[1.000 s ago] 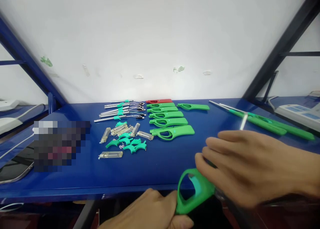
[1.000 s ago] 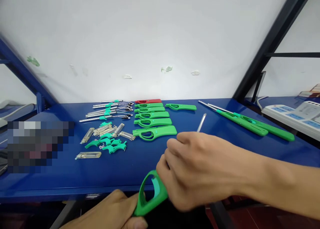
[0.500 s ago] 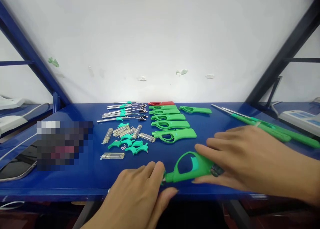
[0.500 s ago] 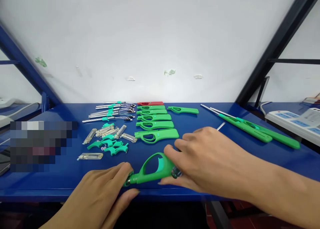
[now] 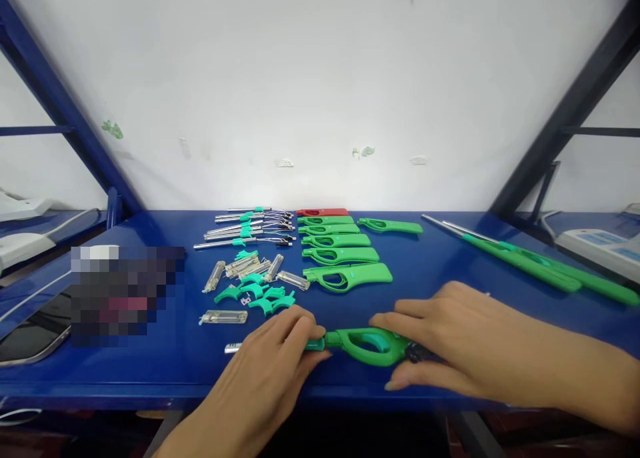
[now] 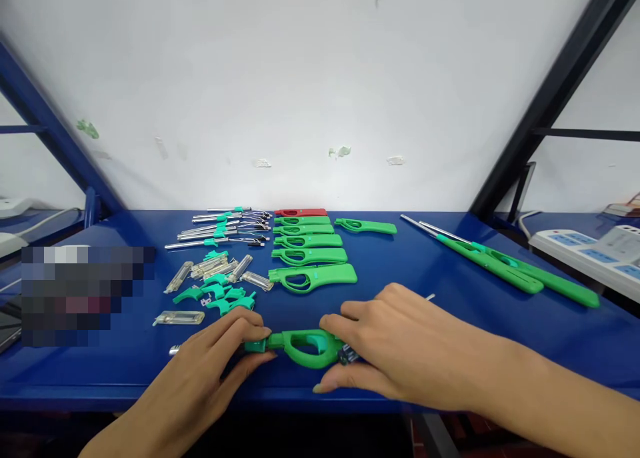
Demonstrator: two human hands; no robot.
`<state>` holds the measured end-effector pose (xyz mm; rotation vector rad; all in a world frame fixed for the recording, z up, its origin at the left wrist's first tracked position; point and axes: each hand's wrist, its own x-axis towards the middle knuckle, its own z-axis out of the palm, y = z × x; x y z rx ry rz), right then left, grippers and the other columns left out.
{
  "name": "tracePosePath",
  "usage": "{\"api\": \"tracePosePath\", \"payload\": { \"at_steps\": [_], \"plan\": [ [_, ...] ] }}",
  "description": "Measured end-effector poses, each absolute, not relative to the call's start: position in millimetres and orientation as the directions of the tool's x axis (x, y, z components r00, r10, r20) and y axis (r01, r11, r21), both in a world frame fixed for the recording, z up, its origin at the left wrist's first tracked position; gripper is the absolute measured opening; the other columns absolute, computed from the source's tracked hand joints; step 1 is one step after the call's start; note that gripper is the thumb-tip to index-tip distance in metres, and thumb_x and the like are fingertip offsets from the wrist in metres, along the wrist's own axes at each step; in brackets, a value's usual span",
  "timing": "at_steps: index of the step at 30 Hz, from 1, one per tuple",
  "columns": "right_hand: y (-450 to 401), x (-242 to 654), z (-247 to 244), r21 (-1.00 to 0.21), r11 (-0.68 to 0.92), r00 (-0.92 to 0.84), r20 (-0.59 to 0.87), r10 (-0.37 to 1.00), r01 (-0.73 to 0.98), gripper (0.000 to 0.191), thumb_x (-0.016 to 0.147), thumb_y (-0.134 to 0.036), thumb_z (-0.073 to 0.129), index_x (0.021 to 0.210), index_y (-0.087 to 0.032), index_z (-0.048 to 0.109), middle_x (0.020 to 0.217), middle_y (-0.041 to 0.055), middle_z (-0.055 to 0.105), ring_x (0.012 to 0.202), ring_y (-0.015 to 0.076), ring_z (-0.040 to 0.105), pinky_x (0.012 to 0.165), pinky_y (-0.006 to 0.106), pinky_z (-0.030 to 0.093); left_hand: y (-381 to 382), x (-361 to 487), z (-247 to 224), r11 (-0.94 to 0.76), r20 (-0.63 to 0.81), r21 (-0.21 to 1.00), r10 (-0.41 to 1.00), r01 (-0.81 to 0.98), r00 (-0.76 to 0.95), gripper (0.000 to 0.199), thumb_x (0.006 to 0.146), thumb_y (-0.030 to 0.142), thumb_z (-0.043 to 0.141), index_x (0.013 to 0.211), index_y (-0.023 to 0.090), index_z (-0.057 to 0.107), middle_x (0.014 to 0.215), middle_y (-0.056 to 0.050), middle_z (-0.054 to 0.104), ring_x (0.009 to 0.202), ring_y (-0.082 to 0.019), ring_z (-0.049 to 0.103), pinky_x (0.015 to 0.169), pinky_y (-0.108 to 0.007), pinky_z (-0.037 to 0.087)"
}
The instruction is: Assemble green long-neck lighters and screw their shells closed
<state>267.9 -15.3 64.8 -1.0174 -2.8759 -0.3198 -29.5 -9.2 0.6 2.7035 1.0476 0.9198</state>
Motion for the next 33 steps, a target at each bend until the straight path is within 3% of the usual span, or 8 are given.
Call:
{"api": "tracePosePath", "payload": {
  "at_steps": [5, 9, 13, 19, 24, 33],
  "plan": [
    [-11.9, 263.2, 52.7, 0.196, 0.750, -0.775, 0.180, 0.605, 0.631, 0.054, 0.106, -0.070, 0.061, 0.120, -0.020, 0.076, 0.082, -0.0019, 0.074, 0.053, 0.0214, 0.069, 0.050, 0.036, 0.034, -11.2, -31.4, 0.3, -0.710, 0.473, 0.443, 0.704, 0.548, 0.530, 0.012, 0.119, 0.031, 0.054, 0.126, 0.027, 0.063, 0.118, -0.002, 0.071, 0.103, -0.019, 0.077, 0.089, -0.030, 0.062],
    [-4.5, 264.8, 46.5, 0.215, 0.742, -0.772, 0.156, 0.616, 0.635, 0.052, 0.103, -0.068, 0.068, 0.124, -0.021, 0.075, 0.098, 0.0007, 0.076, 0.053, 0.0181, 0.068, 0.049, 0.033, 0.036, -9.8, -29.9, -3.8, -0.731, 0.500, 0.392, 0.679, 0.558, 0.538, 0.025, 0.121, 0.025, 0.045, 0.135, 0.026, 0.066, 0.120, -0.004, 0.070, 0.101, -0.018, 0.076, 0.088, -0.029, 0.062],
    [-1.8, 266.0, 40.3, 0.219, 0.733, -0.764, 0.145, 0.628, 0.644, 0.050, 0.103, -0.065, 0.070, 0.131, -0.023, 0.073, 0.112, 0.0019, 0.077, 0.051, 0.0159, 0.067, 0.049, 0.033, 0.042, -6.2, -28.6, -5.8, -0.752, 0.519, 0.346, 0.651, 0.561, 0.554, 0.027, 0.121, 0.024, 0.045, 0.131, 0.024, 0.070, 0.115, -0.005, 0.071, 0.100, -0.021, 0.074, 0.091, -0.034, 0.062],
    [-6.3, 256.3, 30.1, 0.179, 0.718, -0.739, 0.222, 0.636, 0.673, 0.055, 0.105, -0.069, 0.064, 0.138, -0.026, 0.068, 0.115, 0.0031, 0.077, 0.055, 0.0185, 0.069, 0.049, 0.033, 0.042, -3.9, -29.6, -1.6, -0.732, 0.500, 0.436, 0.681, 0.523, 0.535, 0.025, 0.116, 0.017, 0.054, 0.125, 0.023, 0.076, 0.113, -0.004, 0.072, 0.098, -0.019, 0.073, 0.088, -0.030, 0.062],
    [-9.2, 240.6, 20.9, 0.083, 0.704, -0.695, 0.279, 0.663, 0.705, 0.043, 0.107, -0.060, 0.068, 0.130, -0.024, 0.071, 0.114, 0.0031, 0.078, 0.062, 0.0179, 0.073, 0.053, 0.032, 0.042, -6.7, -29.7, 2.4, -0.652, 0.420, 0.546, 0.757, 0.527, 0.501, 0.022, 0.108, 0.020, 0.068, 0.125, 0.026, 0.080, 0.116, -0.004, 0.074, 0.103, -0.020, 0.075, 0.094, -0.031, 0.064],
    [-13.5, 233.4, 6.3, -0.013, 0.693, -0.601, 0.486, 0.634, 0.721, 0.019, 0.104, -0.040, 0.068, 0.110, -0.023, 0.076, 0.096, -0.0018, 0.083, 0.057, 0.0135, 0.074, 0.050, 0.029, 0.039, -3.3, -24.7, -1.3, -0.639, 0.436, 0.580, 0.768, 0.506, 0.469, 0.016, 0.105, 0.014, 0.068, 0.110, 0.024, 0.080, 0.106, -0.002, 0.074, 0.094, -0.018, 0.074, 0.087, -0.028, 0.062]
  ]
}}
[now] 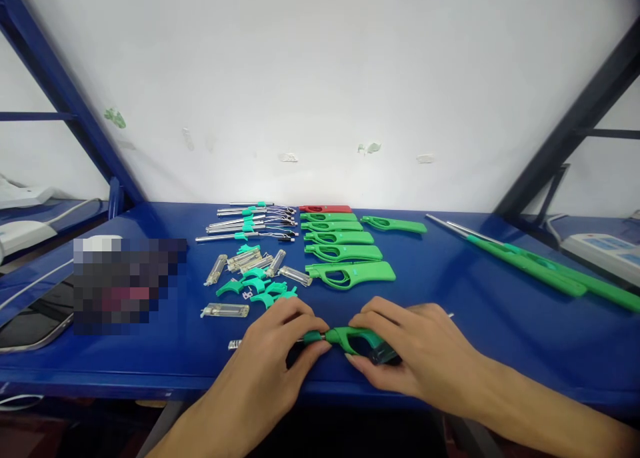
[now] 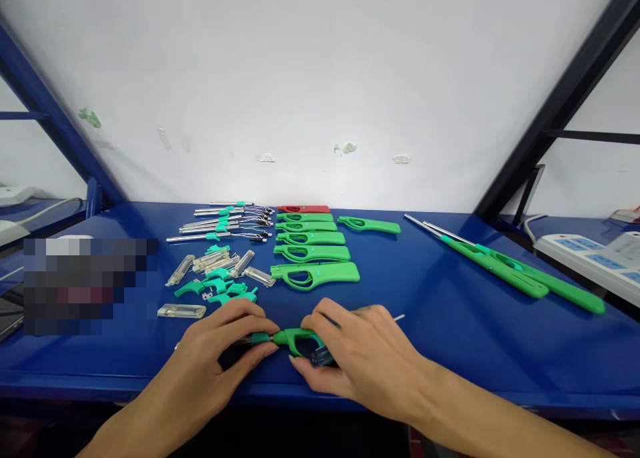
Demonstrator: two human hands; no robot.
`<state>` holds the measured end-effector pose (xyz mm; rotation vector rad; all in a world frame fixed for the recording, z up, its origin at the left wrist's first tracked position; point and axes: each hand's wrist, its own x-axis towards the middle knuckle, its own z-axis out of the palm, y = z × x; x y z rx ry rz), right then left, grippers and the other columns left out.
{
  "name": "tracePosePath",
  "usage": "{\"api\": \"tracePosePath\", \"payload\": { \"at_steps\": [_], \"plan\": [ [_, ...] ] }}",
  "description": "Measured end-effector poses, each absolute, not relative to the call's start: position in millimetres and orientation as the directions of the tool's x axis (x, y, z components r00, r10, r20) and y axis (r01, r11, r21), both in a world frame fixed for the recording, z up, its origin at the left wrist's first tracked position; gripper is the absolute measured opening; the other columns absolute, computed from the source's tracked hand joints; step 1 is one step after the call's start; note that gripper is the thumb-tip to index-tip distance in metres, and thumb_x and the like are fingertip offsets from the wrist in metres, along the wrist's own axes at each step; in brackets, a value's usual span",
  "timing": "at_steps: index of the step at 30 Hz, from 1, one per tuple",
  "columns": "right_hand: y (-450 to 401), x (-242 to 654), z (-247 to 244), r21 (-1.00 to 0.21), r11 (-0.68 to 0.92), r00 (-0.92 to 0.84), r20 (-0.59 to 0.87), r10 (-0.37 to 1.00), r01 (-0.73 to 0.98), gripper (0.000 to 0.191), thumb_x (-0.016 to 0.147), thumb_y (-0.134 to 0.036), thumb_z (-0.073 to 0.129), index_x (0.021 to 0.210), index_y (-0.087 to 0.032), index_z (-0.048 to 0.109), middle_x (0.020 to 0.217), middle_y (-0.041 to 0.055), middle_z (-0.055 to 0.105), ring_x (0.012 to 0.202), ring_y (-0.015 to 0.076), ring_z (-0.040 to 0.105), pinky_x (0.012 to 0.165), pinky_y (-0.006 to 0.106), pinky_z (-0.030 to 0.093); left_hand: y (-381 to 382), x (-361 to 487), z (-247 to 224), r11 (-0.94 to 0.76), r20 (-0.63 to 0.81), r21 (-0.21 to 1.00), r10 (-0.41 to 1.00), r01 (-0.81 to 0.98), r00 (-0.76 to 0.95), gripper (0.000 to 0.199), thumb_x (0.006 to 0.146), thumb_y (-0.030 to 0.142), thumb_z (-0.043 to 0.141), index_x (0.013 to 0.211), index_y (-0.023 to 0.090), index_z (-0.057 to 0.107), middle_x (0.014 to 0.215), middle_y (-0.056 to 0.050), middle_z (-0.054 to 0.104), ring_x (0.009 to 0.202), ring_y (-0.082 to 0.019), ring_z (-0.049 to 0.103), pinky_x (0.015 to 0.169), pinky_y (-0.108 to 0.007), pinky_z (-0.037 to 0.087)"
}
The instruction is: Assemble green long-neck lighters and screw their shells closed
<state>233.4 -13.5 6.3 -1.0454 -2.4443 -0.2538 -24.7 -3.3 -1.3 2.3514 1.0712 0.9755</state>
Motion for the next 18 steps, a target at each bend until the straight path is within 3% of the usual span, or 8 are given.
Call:
{"api": "tracePosePath", "payload": {
  "at_steps": [9, 14, 18],
  "plan": [
    [-14.0, 239.3, 18.6, -0.027, 0.728, -0.543, 0.648, 0.534, 0.685, 0.015, 0.104, -0.028, 0.061, 0.108, -0.023, 0.074, 0.093, 0.0003, 0.084, 0.067, 0.0110, 0.078, 0.057, 0.021, 0.052, -4.8, -25.0, 1.2, -0.596, 0.366, 0.594, 0.798, 0.540, 0.478, 0.015, 0.106, 0.017, 0.066, 0.108, 0.023, 0.079, 0.107, -0.003, 0.071, 0.095, -0.020, 0.072, 0.088, -0.032, 0.060],
    [-14.8, 262.1, 44.9, 0.016, 0.687, -0.513, 0.678, 0.526, 0.727, 0.023, 0.113, -0.040, 0.061, 0.118, -0.023, 0.074, 0.103, 0.0049, 0.085, 0.066, 0.0111, 0.077, 0.056, 0.020, 0.054, -5.1, -26.3, -0.6, -0.599, 0.367, 0.599, 0.795, 0.531, 0.483, 0.015, 0.107, 0.017, 0.066, 0.111, 0.024, 0.079, 0.110, -0.003, 0.071, 0.098, -0.020, 0.072, 0.089, -0.032, 0.060],
    [-8.6, 298.3, 51.9, 0.018, 0.603, -0.483, 0.618, 0.620, 0.798, 0.032, 0.112, -0.049, 0.062, 0.126, -0.024, 0.076, 0.117, 0.0078, 0.084, 0.078, 0.0195, 0.083, 0.059, 0.028, 0.060, -4.4, -29.0, -3.7, -0.631, 0.393, 0.584, 0.770, 0.510, 0.502, 0.016, 0.109, 0.016, 0.065, 0.113, 0.026, 0.076, 0.111, -0.002, 0.069, 0.098, -0.019, 0.072, 0.089, -0.031, 0.059]
  ]
}}
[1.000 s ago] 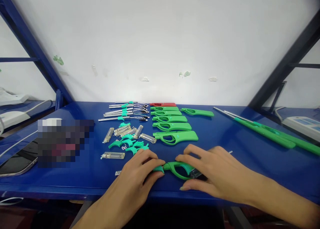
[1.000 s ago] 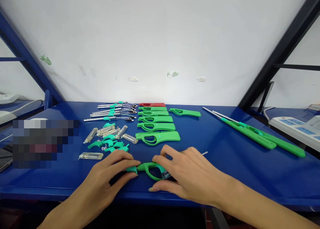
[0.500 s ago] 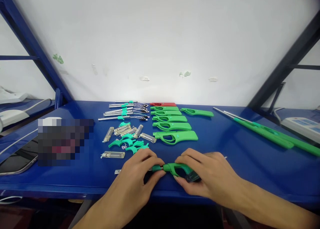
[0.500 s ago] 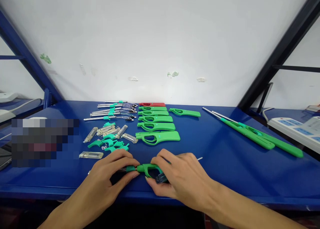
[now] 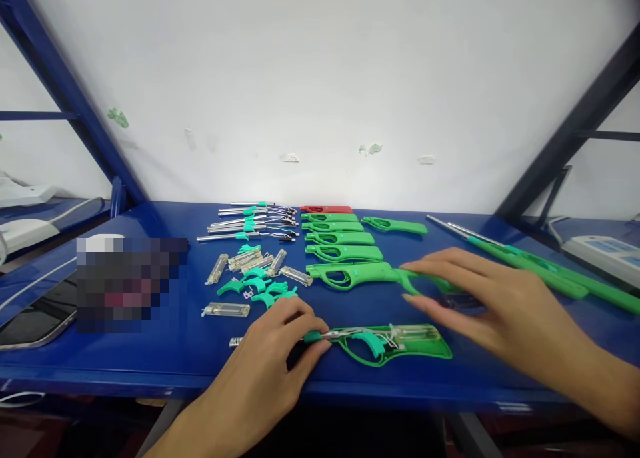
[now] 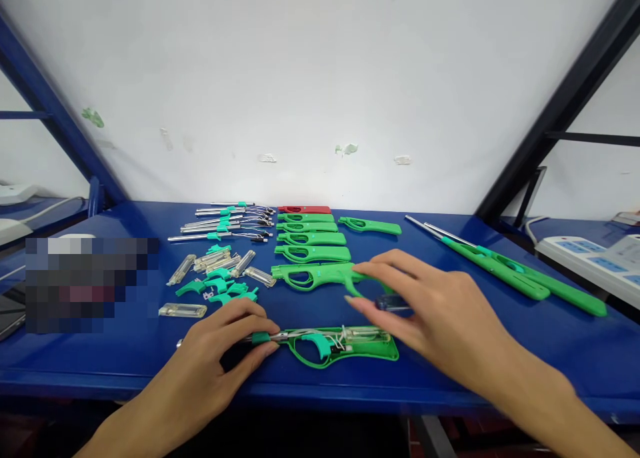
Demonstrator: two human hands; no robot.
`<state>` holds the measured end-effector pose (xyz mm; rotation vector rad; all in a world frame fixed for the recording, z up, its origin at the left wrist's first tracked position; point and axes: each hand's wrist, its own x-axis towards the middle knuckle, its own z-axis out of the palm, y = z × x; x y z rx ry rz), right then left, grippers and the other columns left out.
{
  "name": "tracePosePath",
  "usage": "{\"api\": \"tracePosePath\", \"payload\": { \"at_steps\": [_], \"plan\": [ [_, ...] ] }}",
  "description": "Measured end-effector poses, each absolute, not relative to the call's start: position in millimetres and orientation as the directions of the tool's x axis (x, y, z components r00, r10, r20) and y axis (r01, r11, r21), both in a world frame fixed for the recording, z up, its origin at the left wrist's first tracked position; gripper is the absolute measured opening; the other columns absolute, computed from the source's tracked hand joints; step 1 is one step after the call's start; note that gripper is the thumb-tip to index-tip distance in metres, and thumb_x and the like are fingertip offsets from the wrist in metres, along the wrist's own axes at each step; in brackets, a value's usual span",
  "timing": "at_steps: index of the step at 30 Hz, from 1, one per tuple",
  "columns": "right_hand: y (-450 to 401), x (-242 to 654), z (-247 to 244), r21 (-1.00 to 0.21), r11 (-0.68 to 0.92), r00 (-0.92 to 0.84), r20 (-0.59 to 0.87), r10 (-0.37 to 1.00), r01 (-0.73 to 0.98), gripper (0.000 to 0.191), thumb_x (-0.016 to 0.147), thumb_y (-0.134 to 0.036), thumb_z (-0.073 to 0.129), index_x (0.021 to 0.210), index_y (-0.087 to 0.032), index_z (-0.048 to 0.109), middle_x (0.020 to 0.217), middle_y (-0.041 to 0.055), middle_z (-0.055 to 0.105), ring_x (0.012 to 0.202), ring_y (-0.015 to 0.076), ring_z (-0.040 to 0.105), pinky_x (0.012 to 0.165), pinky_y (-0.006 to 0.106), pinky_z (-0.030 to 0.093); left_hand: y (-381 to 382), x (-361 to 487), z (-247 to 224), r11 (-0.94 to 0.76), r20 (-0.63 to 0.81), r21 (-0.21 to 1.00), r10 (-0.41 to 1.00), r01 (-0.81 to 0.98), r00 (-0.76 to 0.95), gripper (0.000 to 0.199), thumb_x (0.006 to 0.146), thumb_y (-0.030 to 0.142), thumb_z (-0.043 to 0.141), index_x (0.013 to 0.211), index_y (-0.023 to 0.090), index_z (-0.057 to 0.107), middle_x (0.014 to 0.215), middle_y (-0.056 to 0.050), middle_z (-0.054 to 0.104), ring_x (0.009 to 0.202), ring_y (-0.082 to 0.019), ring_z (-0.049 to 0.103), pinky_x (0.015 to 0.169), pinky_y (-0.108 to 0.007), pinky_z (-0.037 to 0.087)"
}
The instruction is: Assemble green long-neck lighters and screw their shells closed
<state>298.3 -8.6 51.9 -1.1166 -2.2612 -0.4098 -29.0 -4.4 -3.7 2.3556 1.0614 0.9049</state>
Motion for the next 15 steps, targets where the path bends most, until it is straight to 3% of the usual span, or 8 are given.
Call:
{"api": "tracePosePath", "payload": {
  "at_steps": [3, 7, 12, 15],
  "plan": [
    [-2.1, 329.0, 45.1, 0.006, 0.512, -0.426, 0.565, 0.707, 0.859, 0.037, 0.111, -0.057, 0.060, 0.123, -0.027, 0.080, 0.118, 0.0073, 0.085, 0.078, 0.0247, 0.083, 0.062, 0.036, 0.063, -4.9, -29.0, -4.2, -0.695, 0.442, 0.500, 0.717, 0.516, 0.539, 0.019, 0.112, 0.017, 0.060, 0.122, 0.027, 0.072, 0.115, -0.002, 0.069, 0.100, -0.020, 0.071, 0.087, -0.033, 0.059],
    [10.0, 361.4, 27.5, -0.012, 0.447, -0.396, 0.444, 0.804, 0.894, 0.038, 0.111, -0.055, 0.058, 0.123, -0.027, 0.081, 0.120, 0.0074, 0.084, 0.078, 0.0258, 0.083, 0.069, 0.041, 0.065, -8.3, -21.6, -0.3, -0.775, 0.520, 0.321, 0.625, 0.545, 0.582, 0.028, 0.113, 0.016, 0.055, 0.138, 0.025, 0.064, 0.124, -0.007, 0.068, 0.110, -0.026, 0.067, 0.098, -0.045, 0.057],
    [20.1, 376.9, 15.8, -0.015, 0.446, -0.399, 0.421, 0.815, 0.895, 0.045, 0.111, -0.062, 0.056, 0.121, -0.027, 0.083, 0.118, 0.0070, 0.083, 0.078, 0.0253, 0.082, 0.068, 0.039, 0.065, -9.0, -3.3, 4.3, -0.819, 0.560, 0.268, 0.561, 0.507, 0.609, 0.019, 0.112, 0.010, 0.054, 0.120, 0.021, 0.068, 0.112, -0.007, 0.066, 0.099, -0.026, 0.061, 0.089, -0.044, 0.056],
    [9.0, 367.7, 17.5, -0.039, 0.448, -0.387, 0.441, 0.810, 0.893, 0.039, 0.112, -0.057, 0.057, 0.121, -0.028, 0.082, 0.115, 0.0064, 0.082, 0.075, 0.0215, 0.080, 0.068, 0.035, 0.063, -6.4, 6.0, 5.1, -0.829, 0.560, 0.219, 0.539, 0.515, 0.629, 0.016, 0.109, 0.008, 0.058, 0.108, 0.020, 0.070, 0.109, -0.007, 0.066, 0.095, -0.027, 0.061, 0.085, -0.045, 0.057]
  ]
}}
